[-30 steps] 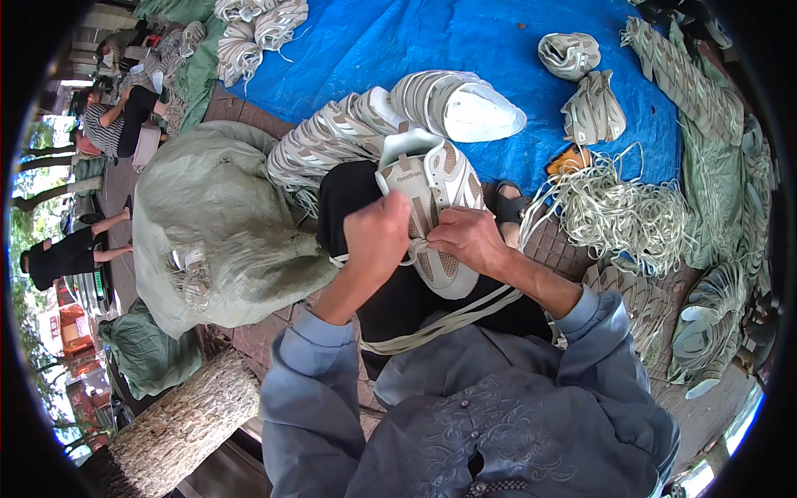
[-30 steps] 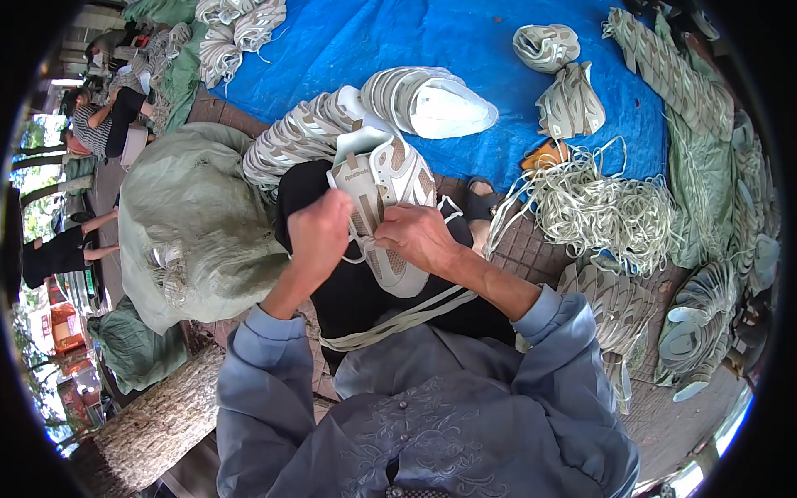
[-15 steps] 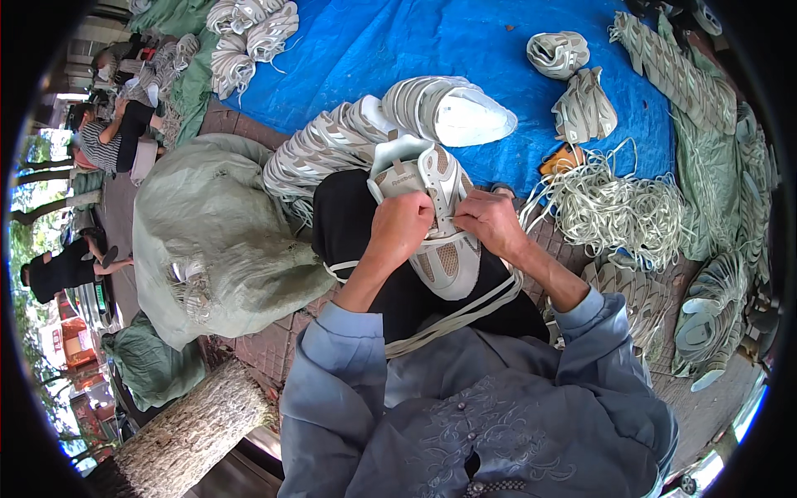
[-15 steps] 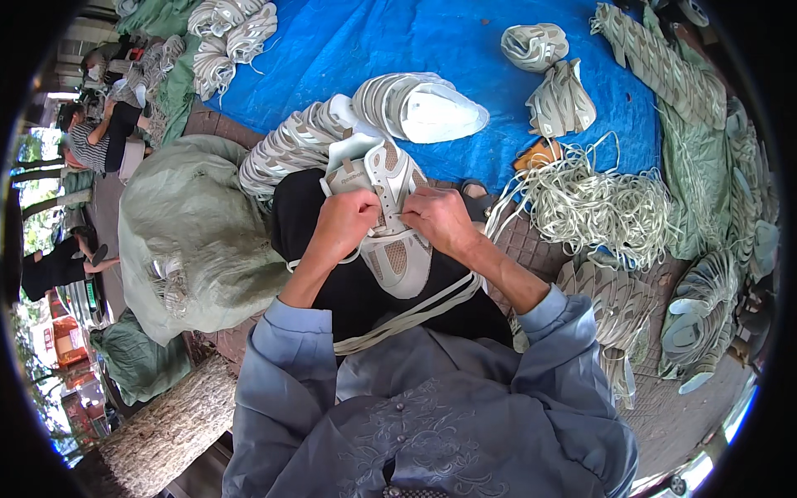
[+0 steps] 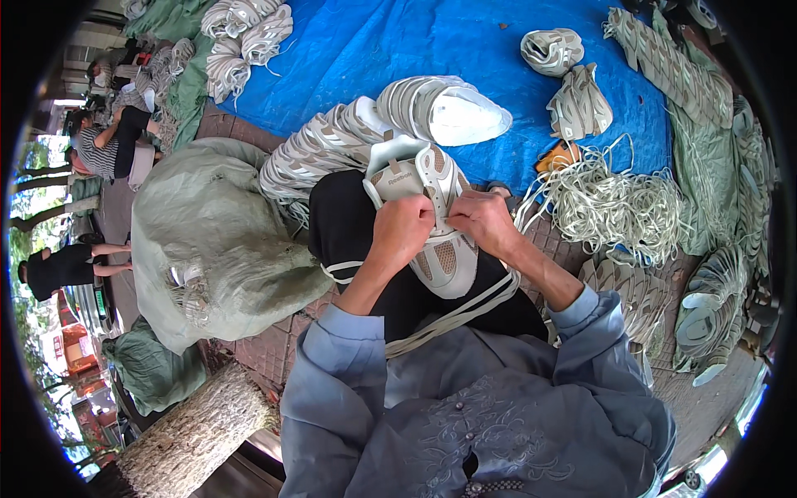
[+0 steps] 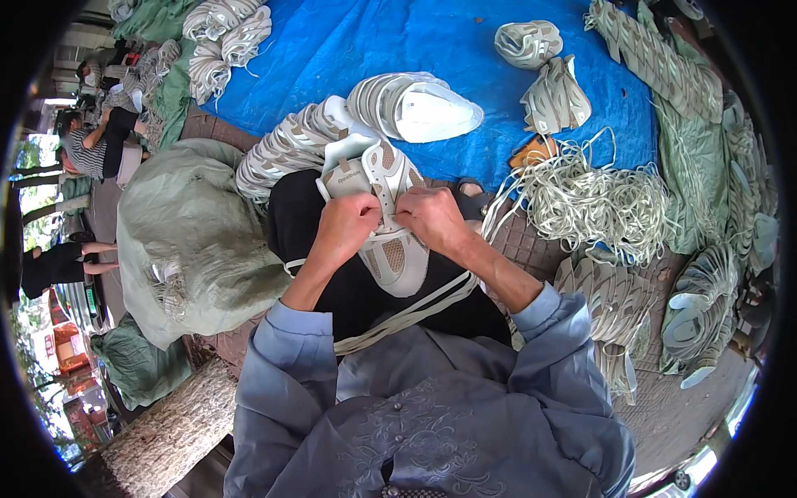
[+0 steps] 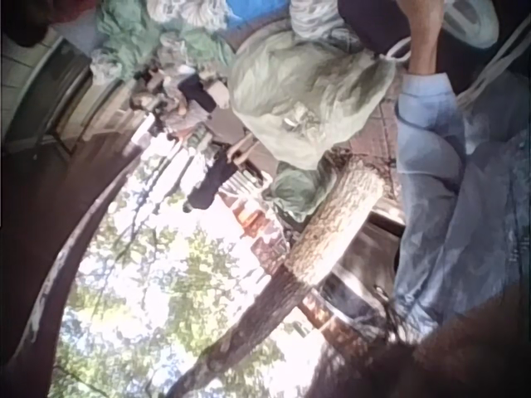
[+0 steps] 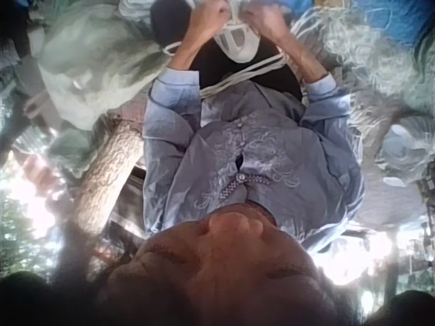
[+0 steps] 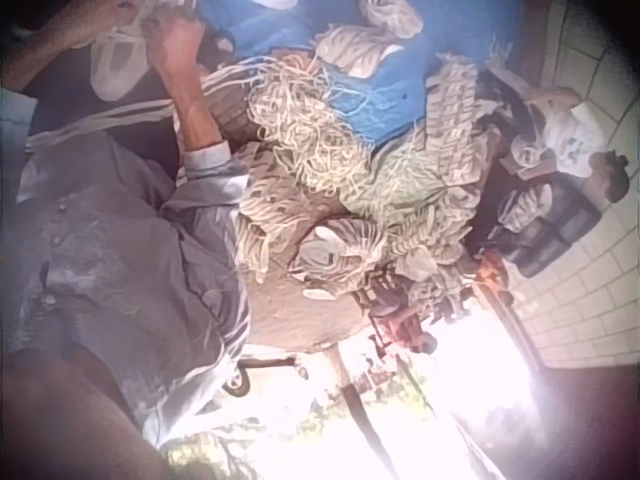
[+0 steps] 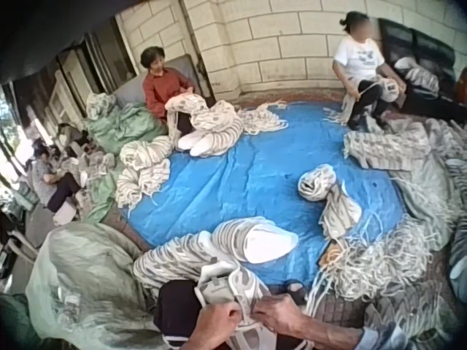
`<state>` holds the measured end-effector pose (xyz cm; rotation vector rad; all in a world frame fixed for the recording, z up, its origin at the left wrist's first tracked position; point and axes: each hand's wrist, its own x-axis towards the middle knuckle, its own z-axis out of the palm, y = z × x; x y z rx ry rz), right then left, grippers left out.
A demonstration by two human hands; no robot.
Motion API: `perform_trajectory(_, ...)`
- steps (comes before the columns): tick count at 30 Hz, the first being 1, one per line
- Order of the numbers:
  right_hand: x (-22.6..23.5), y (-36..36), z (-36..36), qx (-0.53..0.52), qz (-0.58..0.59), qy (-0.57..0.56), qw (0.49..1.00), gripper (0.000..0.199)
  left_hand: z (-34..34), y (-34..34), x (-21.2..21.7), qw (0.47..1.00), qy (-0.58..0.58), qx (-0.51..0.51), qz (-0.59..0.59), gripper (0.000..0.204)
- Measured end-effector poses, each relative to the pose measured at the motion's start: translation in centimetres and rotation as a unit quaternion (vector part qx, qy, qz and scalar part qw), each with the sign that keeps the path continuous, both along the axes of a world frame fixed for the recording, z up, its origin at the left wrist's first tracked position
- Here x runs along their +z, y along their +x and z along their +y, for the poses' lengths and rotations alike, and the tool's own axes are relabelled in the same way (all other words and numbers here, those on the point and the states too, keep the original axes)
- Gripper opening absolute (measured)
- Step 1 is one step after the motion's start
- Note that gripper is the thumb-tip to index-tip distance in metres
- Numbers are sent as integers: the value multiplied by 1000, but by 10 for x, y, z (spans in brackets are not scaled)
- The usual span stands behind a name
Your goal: The person threads a long white shoelace through the eyelets of a white sneaker, pulling the lace tight and arranging it across the shoe's tongue. The person works on a single shoe, manipulating the lace with both hands to create a neat pattern.
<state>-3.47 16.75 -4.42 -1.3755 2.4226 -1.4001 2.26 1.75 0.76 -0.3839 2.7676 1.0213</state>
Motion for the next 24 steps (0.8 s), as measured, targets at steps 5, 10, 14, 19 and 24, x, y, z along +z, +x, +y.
perform_trajectory(5, 5, 6, -5, -35, 167, 33, 985, 12, 5, 2, -1, 999, 23, 12, 33, 10)
perform_trajectory(10, 9, 9, -6, -75, 171, 37, 982, 12, 13, 3, -2, 999, -24, 1, 47, 10)
perform_trajectory(14, 9, 9, -9, -95, 69, 107, 987, 9, 14, 0, -2, 999, -4, 17, 41, 11)
perform_trajectory(19, 5, 10, -3, -88, -185, 24, 978, 7, 8, 1, -2, 999, -14, -6, 42, 12)
perform_trajectory(24, -2, -4, 4, -33, -190, -5, 981, 10, 0, -13, 0, 995, -43, -86, -1, 10)
